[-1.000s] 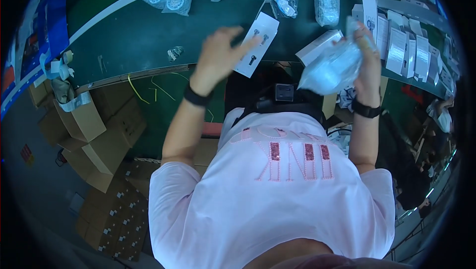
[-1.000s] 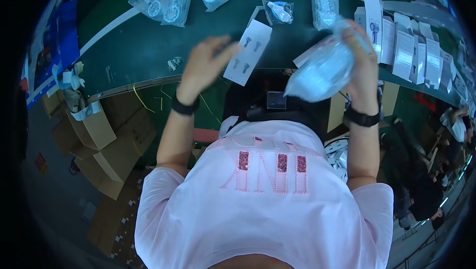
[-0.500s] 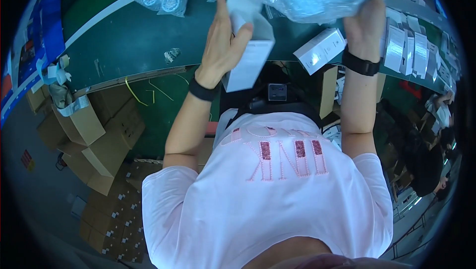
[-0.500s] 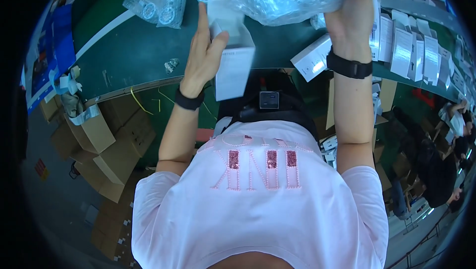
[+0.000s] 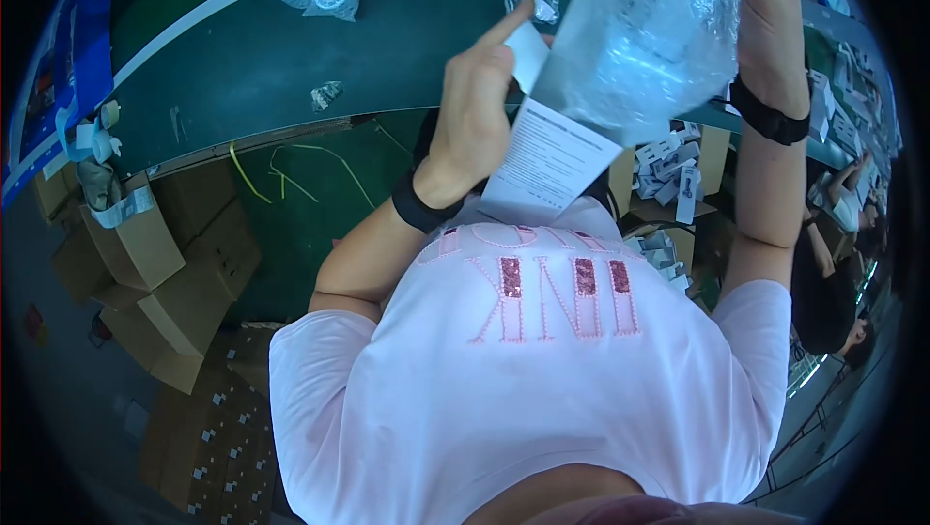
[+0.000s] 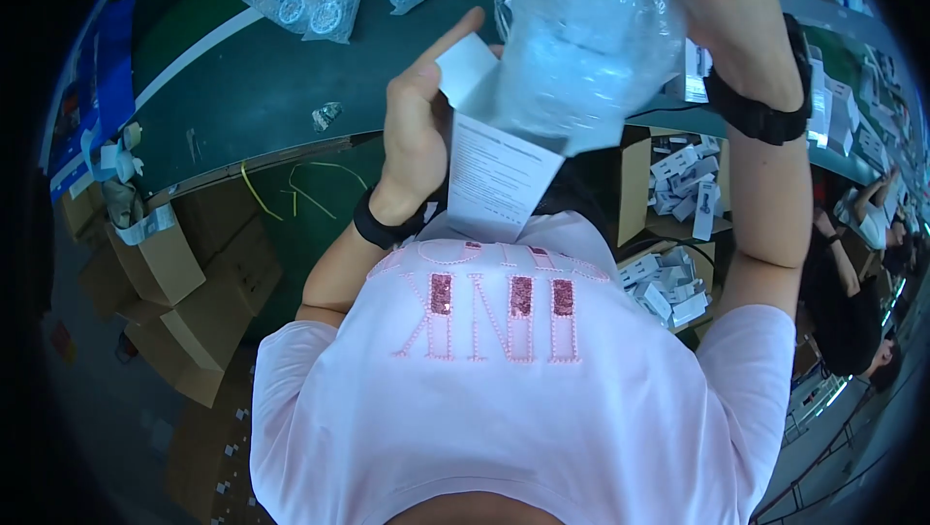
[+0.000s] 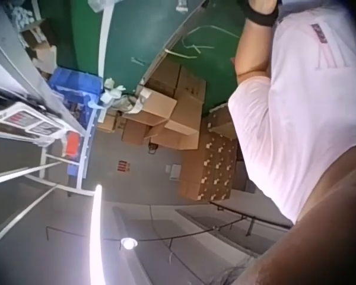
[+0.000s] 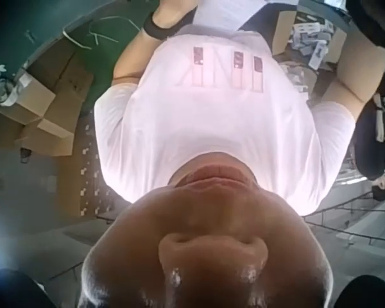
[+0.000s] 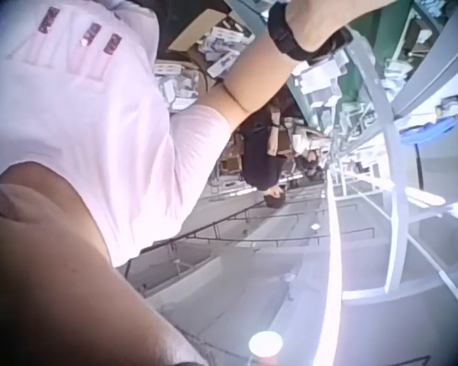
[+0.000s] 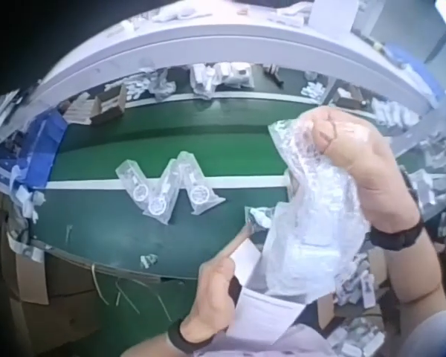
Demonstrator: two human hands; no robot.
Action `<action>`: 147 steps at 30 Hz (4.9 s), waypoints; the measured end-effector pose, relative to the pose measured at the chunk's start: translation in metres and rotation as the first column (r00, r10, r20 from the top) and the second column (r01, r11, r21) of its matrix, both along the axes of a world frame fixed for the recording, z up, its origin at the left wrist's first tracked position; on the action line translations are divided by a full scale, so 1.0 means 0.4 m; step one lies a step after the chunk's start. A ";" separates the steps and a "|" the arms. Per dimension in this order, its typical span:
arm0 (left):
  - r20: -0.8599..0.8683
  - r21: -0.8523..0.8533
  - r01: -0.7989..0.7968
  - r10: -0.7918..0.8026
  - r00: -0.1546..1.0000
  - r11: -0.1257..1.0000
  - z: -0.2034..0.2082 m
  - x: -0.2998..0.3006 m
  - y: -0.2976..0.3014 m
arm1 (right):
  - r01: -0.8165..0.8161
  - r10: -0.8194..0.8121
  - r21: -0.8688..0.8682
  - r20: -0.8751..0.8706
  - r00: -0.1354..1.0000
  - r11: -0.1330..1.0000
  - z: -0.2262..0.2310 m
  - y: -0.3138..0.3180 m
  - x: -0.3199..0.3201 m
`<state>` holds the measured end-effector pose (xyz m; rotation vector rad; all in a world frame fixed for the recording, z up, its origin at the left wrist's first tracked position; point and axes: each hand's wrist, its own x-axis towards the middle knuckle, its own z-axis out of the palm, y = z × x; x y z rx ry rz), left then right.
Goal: Packaging products into white boxes with bubble wrap and instruction manuals on an assembly line.
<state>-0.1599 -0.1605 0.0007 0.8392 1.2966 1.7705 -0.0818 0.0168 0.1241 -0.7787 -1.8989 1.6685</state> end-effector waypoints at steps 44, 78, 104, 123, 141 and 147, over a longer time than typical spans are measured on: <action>0.060 -0.119 0.501 -0.497 0.866 0.858 0.023 -0.075 -0.043 | 0.169 -0.142 -0.384 0.097 0.985 0.908 -0.195 -0.144 0.173; -0.025 -0.220 0.210 -0.221 0.975 0.952 0.121 -0.100 -0.036 | -0.590 0.633 -0.262 0.124 0.764 0.764 0.021 0.015 -0.028; -0.238 0.016 0.524 -0.505 0.829 0.852 0.066 -0.129 -0.026 | -0.165 0.250 -0.423 0.154 0.956 0.891 -0.172 -0.158 0.199; 0.109 -0.262 0.418 -0.404 0.908 0.870 0.027 -0.091 -0.011 | -0.315 0.290 0.122 0.188 0.938 0.941 -0.145 -0.157 0.180; -0.558 -0.623 -0.017 -0.429 0.710 0.782 -0.429 -0.171 0.271 | 0.424 -0.458 0.195 0.534 0.711 0.885 -0.565 0.010 0.499; -0.628 -0.493 0.211 -0.513 0.586 0.844 -0.218 0.198 0.240 | -0.009 0.183 -0.275 0.616 0.766 0.961 -0.693 0.172 0.561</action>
